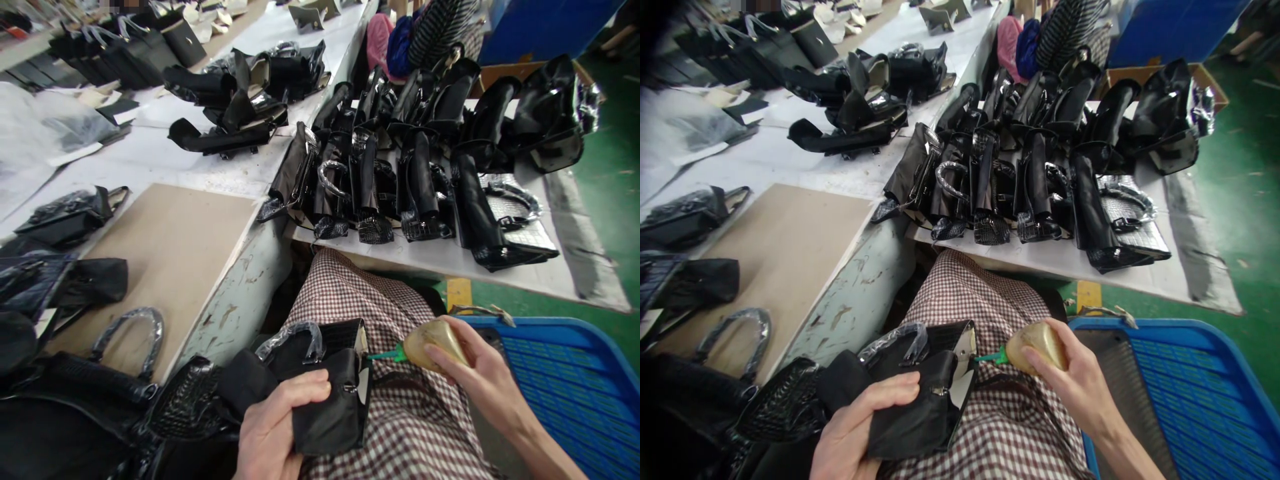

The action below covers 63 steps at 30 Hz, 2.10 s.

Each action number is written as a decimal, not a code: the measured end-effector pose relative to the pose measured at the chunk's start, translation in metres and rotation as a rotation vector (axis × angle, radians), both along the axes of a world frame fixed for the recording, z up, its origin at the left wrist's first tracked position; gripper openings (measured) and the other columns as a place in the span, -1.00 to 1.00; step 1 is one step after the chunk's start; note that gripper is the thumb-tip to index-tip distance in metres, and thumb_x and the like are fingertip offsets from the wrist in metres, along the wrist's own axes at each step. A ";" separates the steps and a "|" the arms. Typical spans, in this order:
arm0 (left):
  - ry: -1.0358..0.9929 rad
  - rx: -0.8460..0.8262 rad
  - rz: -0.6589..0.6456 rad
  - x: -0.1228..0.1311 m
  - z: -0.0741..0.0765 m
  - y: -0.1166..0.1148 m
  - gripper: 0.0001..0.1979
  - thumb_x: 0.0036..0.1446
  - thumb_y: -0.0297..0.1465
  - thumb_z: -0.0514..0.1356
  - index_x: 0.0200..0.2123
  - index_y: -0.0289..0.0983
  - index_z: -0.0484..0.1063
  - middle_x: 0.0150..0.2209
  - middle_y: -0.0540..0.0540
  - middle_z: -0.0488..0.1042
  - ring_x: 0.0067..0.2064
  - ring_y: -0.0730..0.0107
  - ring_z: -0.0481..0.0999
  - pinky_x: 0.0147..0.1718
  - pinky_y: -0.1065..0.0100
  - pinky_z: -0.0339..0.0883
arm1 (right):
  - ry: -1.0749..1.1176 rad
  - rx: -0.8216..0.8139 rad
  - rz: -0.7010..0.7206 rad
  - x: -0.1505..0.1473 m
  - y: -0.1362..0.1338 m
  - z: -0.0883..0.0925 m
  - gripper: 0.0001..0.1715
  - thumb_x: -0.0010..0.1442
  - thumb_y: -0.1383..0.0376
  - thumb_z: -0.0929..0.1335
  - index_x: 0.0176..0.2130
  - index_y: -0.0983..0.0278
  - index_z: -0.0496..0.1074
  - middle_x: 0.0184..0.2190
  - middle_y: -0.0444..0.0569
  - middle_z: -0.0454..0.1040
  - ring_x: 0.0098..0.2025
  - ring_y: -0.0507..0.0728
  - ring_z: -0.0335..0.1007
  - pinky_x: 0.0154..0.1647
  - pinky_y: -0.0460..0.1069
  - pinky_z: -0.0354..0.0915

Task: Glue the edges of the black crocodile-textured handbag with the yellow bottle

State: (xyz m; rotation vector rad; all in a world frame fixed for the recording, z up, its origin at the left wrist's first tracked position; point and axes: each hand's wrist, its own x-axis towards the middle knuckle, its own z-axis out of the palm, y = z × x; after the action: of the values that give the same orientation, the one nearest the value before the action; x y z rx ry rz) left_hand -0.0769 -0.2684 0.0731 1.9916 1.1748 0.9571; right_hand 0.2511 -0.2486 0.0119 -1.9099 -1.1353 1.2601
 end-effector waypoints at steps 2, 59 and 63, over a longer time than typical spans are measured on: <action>0.010 0.015 -0.003 0.001 0.001 0.001 -0.79 0.39 -0.47 0.11 -0.02 -0.29 0.51 -0.10 -0.16 0.64 0.06 0.28 0.62 0.09 0.40 0.51 | -0.011 0.045 0.000 0.000 0.000 0.000 -0.24 0.08 -0.15 0.48 0.07 0.27 0.40 -0.11 0.10 0.59 -0.07 0.42 0.51 -0.10 0.19 0.43; 0.044 0.012 -0.038 0.001 0.006 0.007 -0.62 0.19 -0.73 0.08 -0.02 -0.30 0.48 -0.06 -0.11 0.60 0.08 0.36 0.59 0.14 0.45 0.44 | 0.394 -0.093 -0.180 -0.013 -0.027 0.029 -0.45 0.09 0.01 0.56 -0.05 0.28 0.49 -0.40 -0.06 0.53 -0.54 0.10 0.27 -0.68 -0.09 0.26; 0.044 0.014 -0.041 0.001 0.008 0.008 -0.60 0.20 -0.74 0.06 -0.01 -0.30 0.48 -0.05 -0.12 0.59 0.09 0.37 0.58 0.15 0.45 0.43 | 0.283 -0.076 -0.179 -0.012 -0.027 0.023 -0.36 0.07 -0.01 0.56 0.00 0.29 0.48 -0.33 -0.02 0.56 -0.54 0.11 0.32 -0.66 -0.06 0.29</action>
State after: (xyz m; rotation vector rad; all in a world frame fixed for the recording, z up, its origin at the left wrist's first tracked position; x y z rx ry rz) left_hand -0.0758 -0.2602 0.0813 2.0498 1.1489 0.9073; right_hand 0.2394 -0.2759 0.0350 -1.7730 -0.7647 1.4340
